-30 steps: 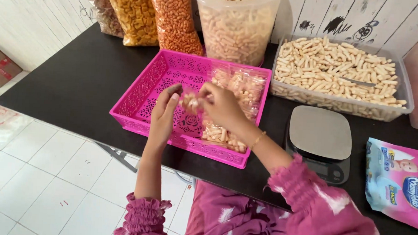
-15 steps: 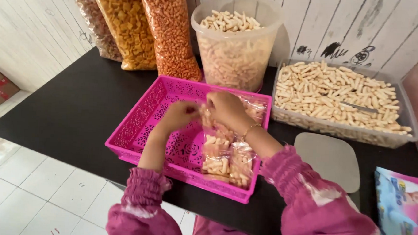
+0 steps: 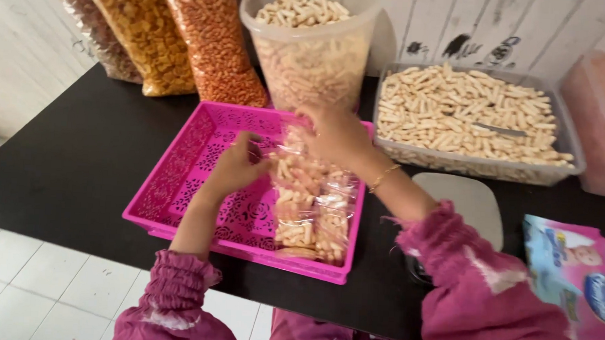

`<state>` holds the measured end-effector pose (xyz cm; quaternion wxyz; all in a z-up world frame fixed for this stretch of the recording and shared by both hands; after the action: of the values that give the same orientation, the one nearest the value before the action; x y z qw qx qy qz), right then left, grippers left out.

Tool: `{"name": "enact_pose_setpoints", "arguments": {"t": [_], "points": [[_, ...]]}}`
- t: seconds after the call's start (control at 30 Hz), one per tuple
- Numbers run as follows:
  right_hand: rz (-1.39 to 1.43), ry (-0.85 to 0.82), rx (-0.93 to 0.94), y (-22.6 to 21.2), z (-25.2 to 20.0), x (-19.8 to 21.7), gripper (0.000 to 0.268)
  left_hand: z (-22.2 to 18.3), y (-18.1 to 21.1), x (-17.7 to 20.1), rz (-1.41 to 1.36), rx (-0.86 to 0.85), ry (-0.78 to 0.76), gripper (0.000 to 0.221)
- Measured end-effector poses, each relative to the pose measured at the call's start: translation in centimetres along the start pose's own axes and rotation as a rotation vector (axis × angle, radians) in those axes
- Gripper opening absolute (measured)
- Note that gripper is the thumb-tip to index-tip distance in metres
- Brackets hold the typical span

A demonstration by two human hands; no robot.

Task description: Packaging small noodle-like snacks into plastic bags by weighing them on a digital scale for portion control.

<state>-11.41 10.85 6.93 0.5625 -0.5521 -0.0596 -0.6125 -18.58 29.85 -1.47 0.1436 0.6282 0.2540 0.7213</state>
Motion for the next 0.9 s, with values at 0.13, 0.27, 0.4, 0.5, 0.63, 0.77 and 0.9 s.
{"name": "enact_pose_setpoints", "arguments": {"t": [0.13, 0.27, 0.4, 0.5, 0.63, 0.77, 0.9], "points": [[-0.002, 0.138, 0.006, 3.5, -2.8, 5.8, 0.035, 0.5, -0.8, 1.0, -0.026, -0.054, 0.164, 0.051], [-0.074, 0.255, -0.099, 8.0, -8.6, 12.3, 0.037, -0.2, -0.5, 2.6, 0.091, -0.146, 0.367, 0.036], [-0.160, 0.381, -0.179, 11.6, -15.7, 19.2, 0.035, -0.6, 4.5, 3.8, 0.109, -0.311, 0.631, 0.019], [-0.192, 0.478, -0.297, 16.7, -20.5, 24.2, 0.038, -0.4, 17.6, 2.4, -0.058, -0.503, 0.469, 0.026], [-0.248, 0.631, -0.551, 25.5, -26.3, 31.5, 0.031, 3.9, 31.3, -6.0, 0.153, -0.745, 0.412, 0.030], [-0.258, 0.885, -0.719, 34.4, -32.5, 36.6, 0.021, 7.6, 42.4, -18.5, 0.385, -0.990, 0.405, 0.036], [-0.323, 1.002, -0.784, 35.2, -34.7, 38.4, 0.020, 8.0, 48.6, -27.5, 0.531, -1.182, 0.279, 0.047]]}}
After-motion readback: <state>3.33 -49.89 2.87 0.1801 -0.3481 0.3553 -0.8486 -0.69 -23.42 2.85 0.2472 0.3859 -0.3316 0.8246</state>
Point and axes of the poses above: each hand's wrist, its own z-axis towards the middle knuckle, its own x-axis out of the back of the hand, y = z × x, the point moved 6 cm from there along z, towards the middle knuckle, and after that the axes turned 10 degrees about z, right-handed, at the moved point
